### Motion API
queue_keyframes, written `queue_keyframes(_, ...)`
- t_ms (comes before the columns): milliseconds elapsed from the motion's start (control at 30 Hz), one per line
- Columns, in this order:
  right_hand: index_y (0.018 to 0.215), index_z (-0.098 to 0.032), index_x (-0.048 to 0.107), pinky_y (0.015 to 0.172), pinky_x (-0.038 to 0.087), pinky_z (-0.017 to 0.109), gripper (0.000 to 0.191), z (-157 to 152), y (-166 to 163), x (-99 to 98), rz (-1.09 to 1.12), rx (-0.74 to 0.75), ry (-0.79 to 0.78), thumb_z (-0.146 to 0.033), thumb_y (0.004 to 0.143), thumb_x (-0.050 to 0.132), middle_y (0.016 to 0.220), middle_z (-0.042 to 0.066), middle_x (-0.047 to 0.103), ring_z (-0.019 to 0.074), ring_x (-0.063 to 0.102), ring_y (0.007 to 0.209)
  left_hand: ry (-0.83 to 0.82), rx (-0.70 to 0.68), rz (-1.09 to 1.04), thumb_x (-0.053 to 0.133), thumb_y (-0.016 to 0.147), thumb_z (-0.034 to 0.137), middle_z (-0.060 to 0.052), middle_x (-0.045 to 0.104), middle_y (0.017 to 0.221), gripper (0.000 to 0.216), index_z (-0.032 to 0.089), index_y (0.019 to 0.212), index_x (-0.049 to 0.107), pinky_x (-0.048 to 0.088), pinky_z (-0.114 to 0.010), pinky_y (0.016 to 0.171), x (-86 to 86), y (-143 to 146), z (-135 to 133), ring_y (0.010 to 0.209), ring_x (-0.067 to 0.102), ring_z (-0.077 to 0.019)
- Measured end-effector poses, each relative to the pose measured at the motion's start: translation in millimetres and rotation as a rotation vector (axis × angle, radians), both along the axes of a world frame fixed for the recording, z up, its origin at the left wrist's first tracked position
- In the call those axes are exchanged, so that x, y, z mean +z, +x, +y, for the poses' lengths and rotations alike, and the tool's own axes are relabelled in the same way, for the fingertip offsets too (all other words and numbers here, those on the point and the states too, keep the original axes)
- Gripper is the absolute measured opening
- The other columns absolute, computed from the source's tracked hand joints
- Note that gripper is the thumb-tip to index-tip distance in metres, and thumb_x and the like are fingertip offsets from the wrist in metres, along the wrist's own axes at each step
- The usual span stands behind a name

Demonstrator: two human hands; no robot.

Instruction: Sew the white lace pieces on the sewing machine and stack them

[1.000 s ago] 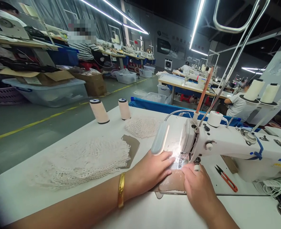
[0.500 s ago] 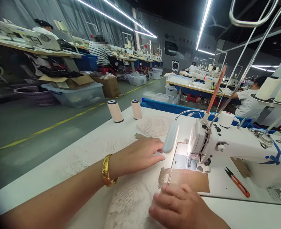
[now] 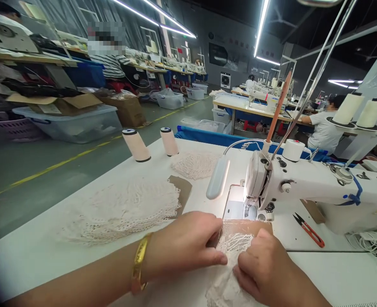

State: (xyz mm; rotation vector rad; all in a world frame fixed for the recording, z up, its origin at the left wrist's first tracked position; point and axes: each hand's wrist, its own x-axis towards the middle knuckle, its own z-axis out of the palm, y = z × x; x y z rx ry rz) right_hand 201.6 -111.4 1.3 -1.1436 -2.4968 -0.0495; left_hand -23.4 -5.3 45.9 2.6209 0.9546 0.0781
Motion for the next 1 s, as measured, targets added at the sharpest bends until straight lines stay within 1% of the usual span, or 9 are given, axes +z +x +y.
queue_keyframes(133, 0.071, -0.023, 0.04, 0.066, 0.035, 0.032, 0.034, 2, 7, -5.6, 0.047, -0.039, -0.001, -0.02, 0.103, 0.051, 0.064, -0.005, 0.051, 0.0143, 0.042, 0.061, 0.026, 0.002, -0.034, 0.064, 0.081, 0.019, 0.001, 0.06, 0.065, 0.022, 0.02, 0.064, 0.049, 0.026, -0.028, 0.052, -13.0, 14, -13, 0.056, 0.047, -0.015)
queue_keyframes(300, 0.075, -0.024, 0.048, 0.067, 0.04, 0.032, 0.029, 4, 9, -2.6, 0.169, -0.113, -0.037, -0.024, 0.104, 0.052, 0.068, -0.003, 0.054, 0.0161, 0.048, 0.064, -0.036, -0.042, -0.187, 0.053, 0.083, 0.013, 0.002, 0.06, 0.068, 0.02, 0.02, 0.066, 0.046, 0.032, -0.026, 0.055, -18.2, 16, -8, 0.06, 0.049, -0.0138)
queue_keyframes(367, 0.098, -0.024, 0.063, 0.074, 0.047, 0.033, 0.013, 7, 8, -4.0, 0.26, -0.209, -0.024, -0.024, 0.105, 0.052, 0.087, 0.002, 0.066, 0.0206, 0.059, 0.081, -0.067, -0.112, -0.287, 0.053, 0.085, 0.012, 0.003, 0.06, 0.071, 0.018, 0.02, 0.07, 0.049, 0.035, -0.026, 0.057, -18.6, 16, -6, 0.062, 0.051, -0.0131)
queue_keyframes(433, 0.129, -0.024, 0.061, 0.089, 0.052, 0.039, 0.027, 9, 8, -6.5, 0.334, -0.297, -0.047, -0.023, 0.103, 0.053, 0.113, 0.007, 0.071, 0.0259, 0.064, 0.105, -0.073, -0.179, -0.384, 0.052, 0.087, 0.01, 0.004, 0.057, 0.071, 0.018, 0.02, 0.072, 0.048, 0.035, -0.025, 0.058, -19.0, 17, -5, 0.062, 0.049, -0.012)
queue_keyframes(500, 0.141, -0.026, 0.056, 0.099, 0.052, 0.042, 0.042, 11, 7, -8.8, 0.382, -0.33, -0.121, -0.017, 0.1, 0.054, 0.125, 0.008, 0.071, 0.0276, 0.064, 0.117, -0.069, -0.216, -0.454, 0.051, 0.087, 0.01, 0.004, 0.053, 0.07, 0.02, 0.02, 0.071, 0.044, 0.035, -0.025, 0.057, -19.4, 18, -6, 0.06, 0.046, -0.0114)
queue_keyframes(633, 0.117, -0.027, 0.067, 0.09, 0.054, 0.036, 0.033, 13, 6, -10.2, 0.496, -0.33, -0.29, -0.01, 0.094, 0.051, 0.112, 0.003, 0.074, 0.0236, 0.066, 0.104, -0.058, -0.144, -0.493, 0.061, 0.089, 0.023, 0.003, 0.053, 0.074, 0.025, 0.022, 0.074, 0.042, 0.036, -0.027, 0.058, -22.4, 20, -10, 0.064, 0.046, -0.0137)
queue_keyframes(767, 0.1, -0.026, 0.066, 0.082, 0.053, 0.033, 0.015, 12, 2, -8.7, 0.563, -0.342, -0.228, -0.018, 0.1, 0.053, 0.098, 0.001, 0.074, 0.0217, 0.066, 0.092, 0.104, -0.072, -0.504, 0.082, 0.077, 0.036, -0.001, 0.06, 0.091, 0.036, 0.023, 0.09, 0.051, 0.044, -0.032, 0.066, -34.9, 24, -19, 0.079, 0.055, -0.0212)
queue_keyframes(933, 0.099, -0.026, 0.064, 0.082, 0.052, 0.033, 0.015, 11, -2, -3.8, 0.544, -0.299, -0.102, -0.021, 0.104, 0.051, 0.093, 0.0, 0.075, 0.0205, 0.067, 0.086, 0.251, -0.073, -0.595, 0.058, 0.098, 0.021, -0.003, 0.063, 0.094, 0.004, 0.023, 0.099, 0.055, 0.049, -0.038, 0.075, -46.6, 28, -24, 0.084, 0.057, -0.0229)
queue_keyframes(1000, 0.098, -0.027, 0.064, 0.082, 0.052, 0.033, 0.015, 10, -2, -1.8, 0.546, -0.296, -0.072, -0.022, 0.105, 0.051, 0.093, -0.001, 0.076, 0.0201, 0.068, 0.085, 0.283, -0.073, -0.616, 0.052, 0.102, 0.019, -0.004, 0.064, 0.095, 0.007, 0.023, 0.098, 0.055, 0.049, -0.037, 0.076, -46.0, 28, -23, 0.084, 0.057, -0.0228)
